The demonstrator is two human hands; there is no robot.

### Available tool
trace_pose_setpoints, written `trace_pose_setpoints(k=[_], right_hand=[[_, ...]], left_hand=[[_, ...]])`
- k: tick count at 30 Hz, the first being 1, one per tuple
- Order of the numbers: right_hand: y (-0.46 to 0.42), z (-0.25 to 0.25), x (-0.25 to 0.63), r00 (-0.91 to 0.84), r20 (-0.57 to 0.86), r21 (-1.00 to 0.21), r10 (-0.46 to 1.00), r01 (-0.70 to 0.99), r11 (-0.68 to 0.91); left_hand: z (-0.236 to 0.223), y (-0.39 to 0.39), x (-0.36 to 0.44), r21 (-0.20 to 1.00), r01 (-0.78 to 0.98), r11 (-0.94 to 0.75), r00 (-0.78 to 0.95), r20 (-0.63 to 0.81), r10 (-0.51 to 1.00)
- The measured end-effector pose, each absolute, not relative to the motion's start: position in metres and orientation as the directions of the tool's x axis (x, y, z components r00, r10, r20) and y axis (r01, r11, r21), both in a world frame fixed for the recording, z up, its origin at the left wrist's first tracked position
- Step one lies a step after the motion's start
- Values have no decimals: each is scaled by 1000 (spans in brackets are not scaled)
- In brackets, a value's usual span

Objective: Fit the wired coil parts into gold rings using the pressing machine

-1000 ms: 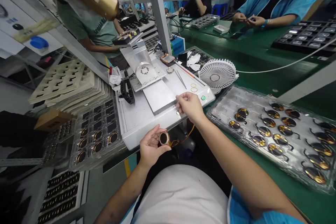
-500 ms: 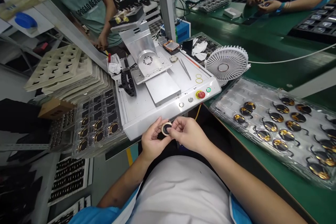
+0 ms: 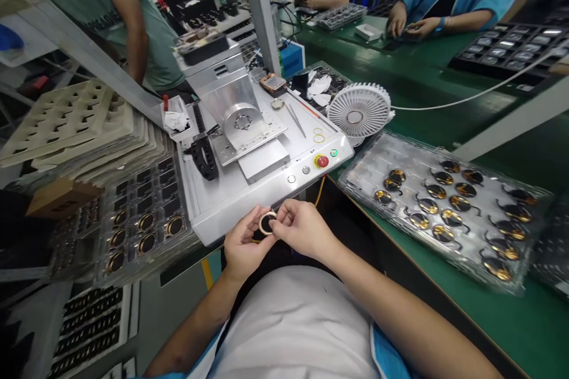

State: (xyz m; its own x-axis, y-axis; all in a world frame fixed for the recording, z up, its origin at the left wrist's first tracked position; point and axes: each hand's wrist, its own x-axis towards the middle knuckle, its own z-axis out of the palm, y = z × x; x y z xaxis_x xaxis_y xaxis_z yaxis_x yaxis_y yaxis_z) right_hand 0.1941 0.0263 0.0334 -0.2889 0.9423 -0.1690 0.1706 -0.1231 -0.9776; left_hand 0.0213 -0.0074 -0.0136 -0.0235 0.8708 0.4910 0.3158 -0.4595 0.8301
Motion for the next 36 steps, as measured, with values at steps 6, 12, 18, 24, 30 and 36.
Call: trace_pose_setpoints(k=[6,12,18,24,30,36], right_hand=[[21,28,208,-354,-283,-947,891,-45,-319],[-12,25,332,335,55,-938,941,340,-67],[-91,2,463,805,182,-333,565,591,-734],[-140,-44,471,832,160,-110,531,550,-828],[-161,-72,482,840,217,-75,497,522,-850],[-203,-80,511,917,314,-151,246,304,-941]], left_hand=[[-17,-6,34,829,219,-514,59,515,855],[-30,9,29,841,194,-504,156,481,863],[-43,23,23,908,157,-388,102,376,921],[-42,36,37,920,117,-374,189,349,918],[-38,46,41,907,173,-383,240,339,910],[-46,50,40,901,226,-370,236,318,918]])
